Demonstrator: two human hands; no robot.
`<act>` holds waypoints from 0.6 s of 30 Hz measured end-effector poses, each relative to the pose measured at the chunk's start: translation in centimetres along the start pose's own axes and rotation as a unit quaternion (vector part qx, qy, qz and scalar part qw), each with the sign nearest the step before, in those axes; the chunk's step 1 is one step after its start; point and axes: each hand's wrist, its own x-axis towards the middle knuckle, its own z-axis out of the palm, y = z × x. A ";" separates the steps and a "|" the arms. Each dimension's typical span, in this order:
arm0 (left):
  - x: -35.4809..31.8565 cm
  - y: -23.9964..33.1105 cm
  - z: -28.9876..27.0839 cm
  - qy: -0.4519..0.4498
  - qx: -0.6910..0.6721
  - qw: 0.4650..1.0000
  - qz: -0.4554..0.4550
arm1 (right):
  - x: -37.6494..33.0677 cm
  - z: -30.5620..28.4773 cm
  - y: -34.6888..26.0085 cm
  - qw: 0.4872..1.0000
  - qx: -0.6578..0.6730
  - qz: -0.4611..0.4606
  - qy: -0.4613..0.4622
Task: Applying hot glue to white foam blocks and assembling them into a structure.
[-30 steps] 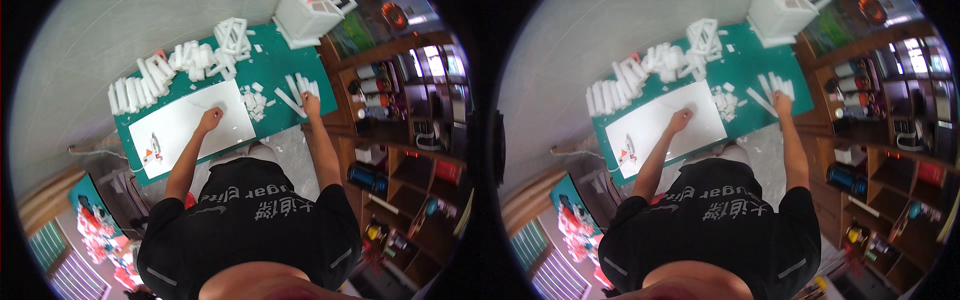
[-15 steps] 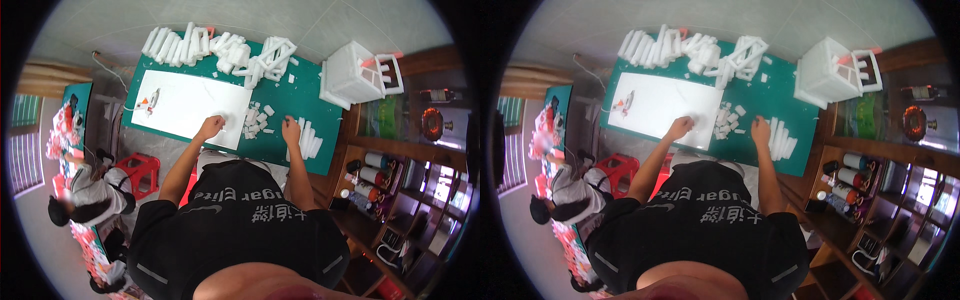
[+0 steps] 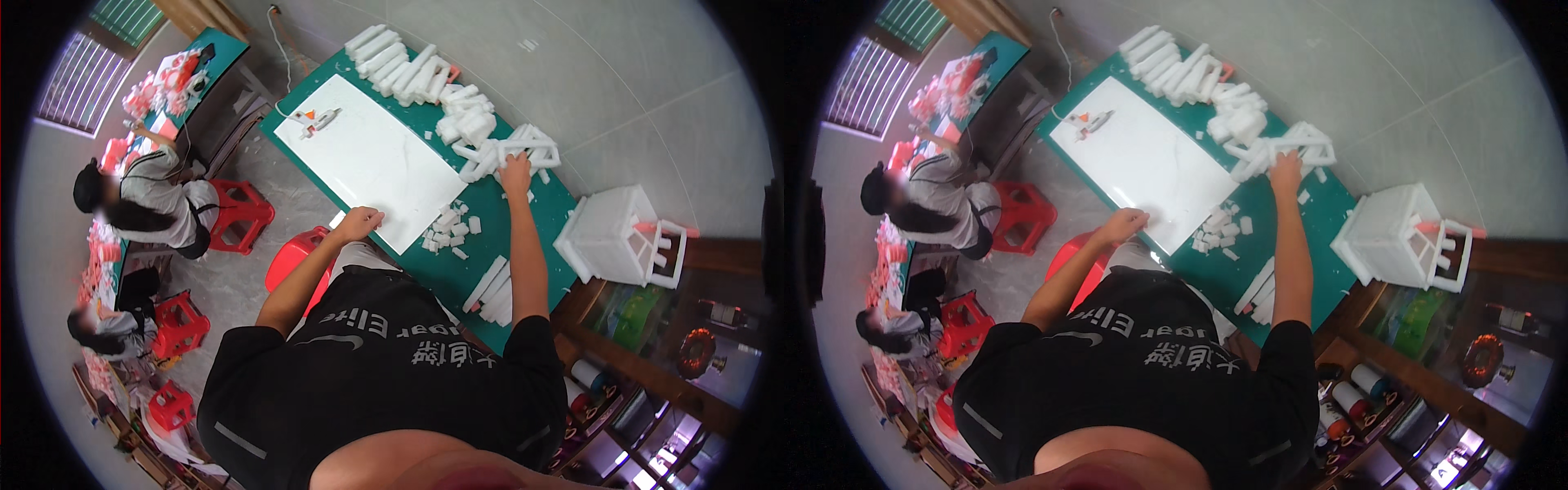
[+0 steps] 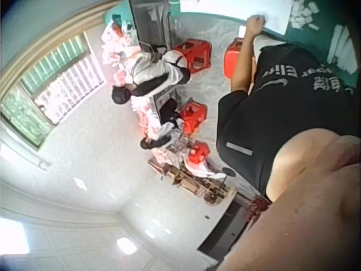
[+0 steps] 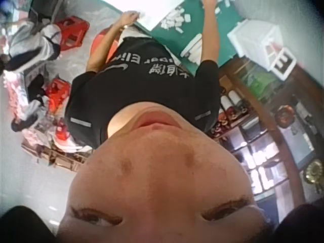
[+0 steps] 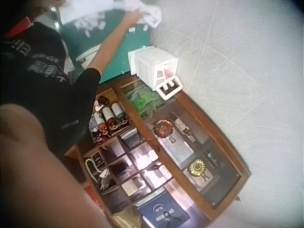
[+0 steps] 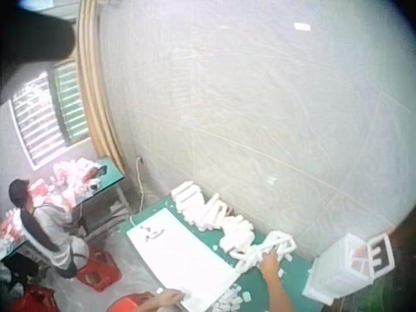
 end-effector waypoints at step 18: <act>1.2 16.9 -4.5 -0.012 0.150 0.845 0.513 | -16.1 -12.5 -15.4 0.764 0.638 -0.028 -0.099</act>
